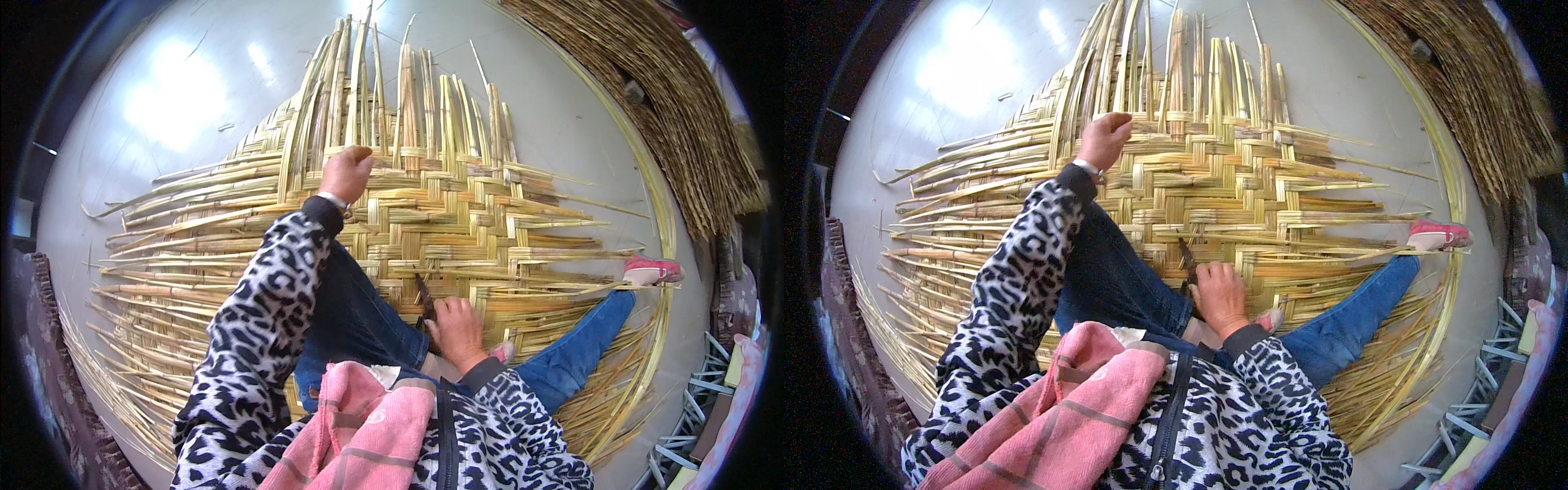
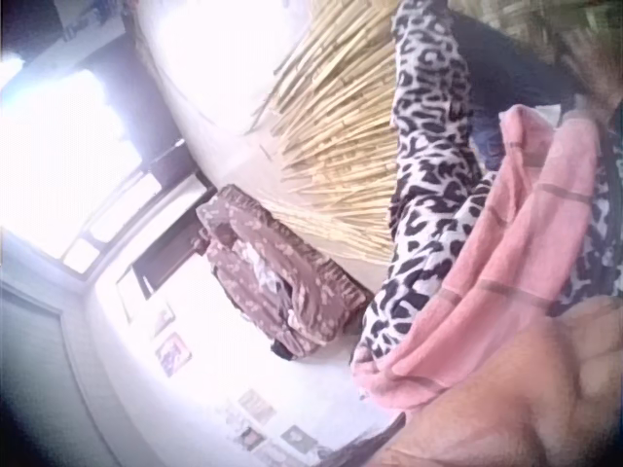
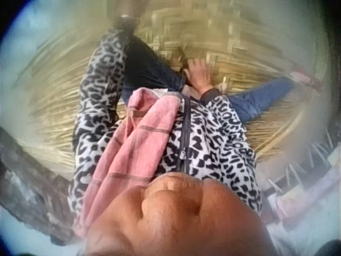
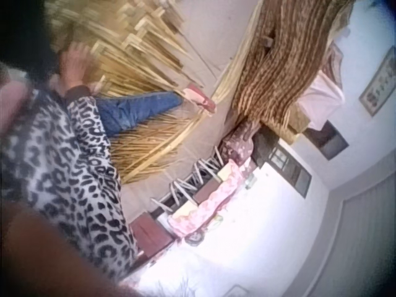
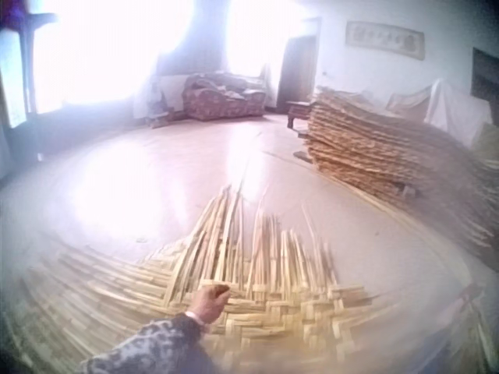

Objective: The person weaves a basket by hand, interlacing thin bamboo strips over and under a vertical framework. They occasionally use scissors to trim excess strip length and adjust the weave to maintain even tension.

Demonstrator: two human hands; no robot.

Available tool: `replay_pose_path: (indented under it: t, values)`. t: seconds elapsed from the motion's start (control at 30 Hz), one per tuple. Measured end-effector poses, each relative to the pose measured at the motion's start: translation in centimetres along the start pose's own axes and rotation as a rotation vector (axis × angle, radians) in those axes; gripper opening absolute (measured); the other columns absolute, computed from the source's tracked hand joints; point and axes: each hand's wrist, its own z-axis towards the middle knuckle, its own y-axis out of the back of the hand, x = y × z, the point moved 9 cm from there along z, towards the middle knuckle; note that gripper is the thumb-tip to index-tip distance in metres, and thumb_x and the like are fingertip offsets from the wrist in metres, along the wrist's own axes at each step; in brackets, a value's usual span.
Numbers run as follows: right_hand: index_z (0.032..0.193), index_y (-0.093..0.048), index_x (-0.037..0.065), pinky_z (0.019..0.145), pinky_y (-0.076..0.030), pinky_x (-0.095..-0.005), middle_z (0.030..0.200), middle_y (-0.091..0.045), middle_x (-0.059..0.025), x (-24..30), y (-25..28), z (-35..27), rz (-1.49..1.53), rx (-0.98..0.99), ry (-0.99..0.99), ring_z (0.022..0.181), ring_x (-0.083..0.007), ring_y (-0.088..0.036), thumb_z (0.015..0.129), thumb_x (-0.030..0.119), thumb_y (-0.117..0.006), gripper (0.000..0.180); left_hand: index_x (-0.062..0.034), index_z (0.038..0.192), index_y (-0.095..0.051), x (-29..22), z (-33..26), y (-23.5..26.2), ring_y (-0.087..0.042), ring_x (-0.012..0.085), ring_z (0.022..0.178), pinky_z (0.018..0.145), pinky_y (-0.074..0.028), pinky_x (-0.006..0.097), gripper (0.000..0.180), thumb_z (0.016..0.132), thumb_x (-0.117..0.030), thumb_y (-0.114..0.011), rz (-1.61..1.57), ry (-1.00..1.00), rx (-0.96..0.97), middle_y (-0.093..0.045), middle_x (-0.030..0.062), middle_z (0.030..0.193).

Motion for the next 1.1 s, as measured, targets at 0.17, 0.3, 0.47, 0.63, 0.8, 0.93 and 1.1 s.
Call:
replay_pose_path:
  t: [0.17, 0.3, 0.47, 0.63, 0.8, 0.93, 1.1]
  values:
    - [0.104, -0.061, 0.007, 0.083, -0.047, -0.0418, 0.099, -0.058, -0.0119, -0.8, -0.4, 0.3, 0.033, 0.045, -0.020, 0.098, -0.0323, -0.054, 0.076, 0.021, -0.075, 0.034, 0.0034, 0.121, -0.063, 2.0, 5.1, -6.2, -0.070, 0.0251, 0.096, 0.085, -0.054, 0.033, 0.035, 0.092, -0.016, -0.062, 0.085, -0.002, 0.060, -0.071, 0.0188, 0.109]
    - [0.102, -0.064, 0.007, 0.082, -0.048, -0.0419, 0.096, -0.061, -0.0112, -2.2, 0.2, 1.4, 0.176, 0.050, -0.079, 0.094, -0.0319, -0.057, 0.080, 0.022, -0.072, 0.028, -0.0044, 0.123, -0.061, 2.0, 6.5, -8.1, -0.066, 0.0385, 0.099, 0.087, -0.052, 0.047, 0.035, 0.091, -0.017, -0.058, 0.318, -0.088, 0.047, -0.069, 0.0188, 0.109]
    - [0.102, -0.064, 0.006, 0.074, -0.051, -0.0425, 0.093, -0.065, -0.0125, -2.9, 2.9, 6.0, 0.315, 0.011, -0.102, 0.087, -0.0328, -0.063, 0.085, 0.023, -0.069, 0.023, -0.0023, 0.122, -0.063, 2.8, 9.4, -9.5, -0.067, 0.0365, 0.098, 0.089, -0.052, 0.044, 0.040, 0.086, -0.020, -0.065, 0.267, -0.042, 0.091, -0.070, 0.0193, 0.107]
    - [0.105, -0.063, 0.005, 0.071, -0.053, -0.0425, 0.094, -0.066, -0.0149, -4.1, 5.2, 15.5, 0.440, -0.029, -0.025, 0.080, -0.0328, -0.065, 0.092, 0.020, -0.061, 0.020, 0.0031, 0.113, -0.067, 5.1, 11.6, -9.6, -0.069, 0.0266, 0.089, 0.081, -0.054, 0.034, 0.042, 0.079, -0.020, -0.076, 0.092, 0.115, 0.138, -0.072, 0.0179, 0.098]
    - [0.113, -0.065, 0.005, 0.089, -0.053, -0.0359, 0.113, -0.069, -0.0142, -8.1, 5.5, 28.9, 0.657, 0.082, -0.187, 0.100, -0.0235, -0.067, 0.093, 0.024, -0.062, 0.028, 0.0014, 0.098, -0.066, 4.8, 11.5, -9.4, -0.062, 0.0125, 0.071, 0.066, -0.052, 0.027, 0.024, 0.081, -0.012, -0.078, -0.044, 0.154, 0.211, -0.068, 0.0055, 0.083]
    - [0.134, -0.051, -0.003, 0.095, -0.052, -0.0364, 0.127, -0.060, -0.0209, -8.4, 5.0, 36.9, 0.861, 0.140, -0.268, 0.110, -0.0257, -0.063, 0.096, 0.023, -0.061, 0.048, 0.0004, 0.096, -0.064, 4.2, 11.0, -9.0, -0.061, 0.0110, 0.070, 0.063, -0.051, 0.026, 0.017, 0.086, -0.011, -0.073, -0.245, 0.199, 0.283, -0.066, 0.0041, 0.081]
    - [0.123, -0.061, 0.007, 0.078, -0.052, -0.0265, 0.104, -0.068, -0.0027, -7.2, 3.2, 40.3, 1.201, 0.307, -0.253, 0.093, -0.0119, -0.064, 0.097, 0.028, -0.062, 0.033, 0.0039, 0.101, -0.060, 3.5, 10.4, -9.3, -0.067, 0.0153, 0.077, 0.068, -0.054, 0.028, 0.018, 0.090, -0.009, -0.067, -0.428, 0.269, 0.401, -0.070, 0.0096, 0.085]
